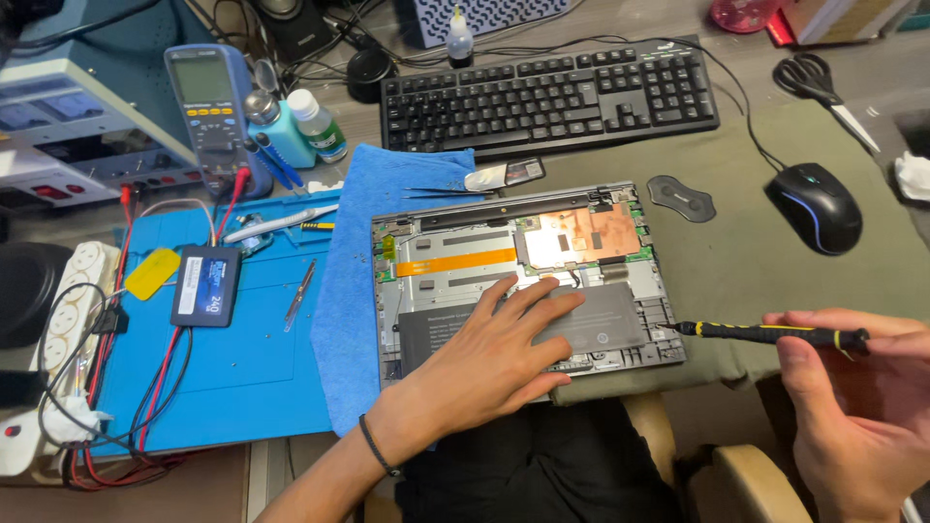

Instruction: The person removes a 240 GB SSD from a disassembled laptop using a screwdriver, then unscrews and detaches the battery connector. The person continues to unscrew the battery and other internal components while the laptop remains open on a blue mat.

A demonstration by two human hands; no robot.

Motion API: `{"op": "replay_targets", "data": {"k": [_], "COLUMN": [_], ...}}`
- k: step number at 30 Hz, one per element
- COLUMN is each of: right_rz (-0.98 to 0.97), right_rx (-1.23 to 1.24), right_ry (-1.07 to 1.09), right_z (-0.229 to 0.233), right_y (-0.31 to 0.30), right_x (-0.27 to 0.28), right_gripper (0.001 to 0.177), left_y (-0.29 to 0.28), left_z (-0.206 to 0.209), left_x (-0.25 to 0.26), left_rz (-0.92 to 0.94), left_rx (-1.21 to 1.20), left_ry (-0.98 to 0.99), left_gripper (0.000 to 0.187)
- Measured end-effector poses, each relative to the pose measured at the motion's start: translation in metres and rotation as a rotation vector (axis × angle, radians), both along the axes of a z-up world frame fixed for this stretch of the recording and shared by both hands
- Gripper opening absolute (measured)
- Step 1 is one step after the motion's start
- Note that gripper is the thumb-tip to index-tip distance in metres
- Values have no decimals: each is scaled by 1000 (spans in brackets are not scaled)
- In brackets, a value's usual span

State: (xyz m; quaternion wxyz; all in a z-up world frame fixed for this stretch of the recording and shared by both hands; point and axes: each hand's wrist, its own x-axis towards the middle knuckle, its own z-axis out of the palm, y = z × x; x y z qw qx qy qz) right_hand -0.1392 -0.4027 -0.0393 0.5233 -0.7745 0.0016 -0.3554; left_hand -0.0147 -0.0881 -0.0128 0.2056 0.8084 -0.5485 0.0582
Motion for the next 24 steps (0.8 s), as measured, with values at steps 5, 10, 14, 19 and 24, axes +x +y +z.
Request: {"op": "replay_targets", "data": {"k": [5,10,14,19,24], "right_rz": [-32,-24,-32,-44,-40], "right_rx": [39,1,6,8,24], "right_ry": [-10,-39,-7,19,15], "right_z": [8,19,19,16,14], "right_y": [5,12,12,12,10], "right_x": [-7,-8,-10,-10,-7], "right_gripper": [48,54,52,51,51], "left_y": [-22,-29,-27,-27,-28], "left_z": [-11,-11,-16,-22,-22], "left_x": [11,19,20,22,29], "left_rz": [-16,-8,16,15,-28], "left_rx": [51,81,94,86,34], "left_ry": [-26,-55,-62,-76,18], "left_gripper": [33,40,28,24,28]}}
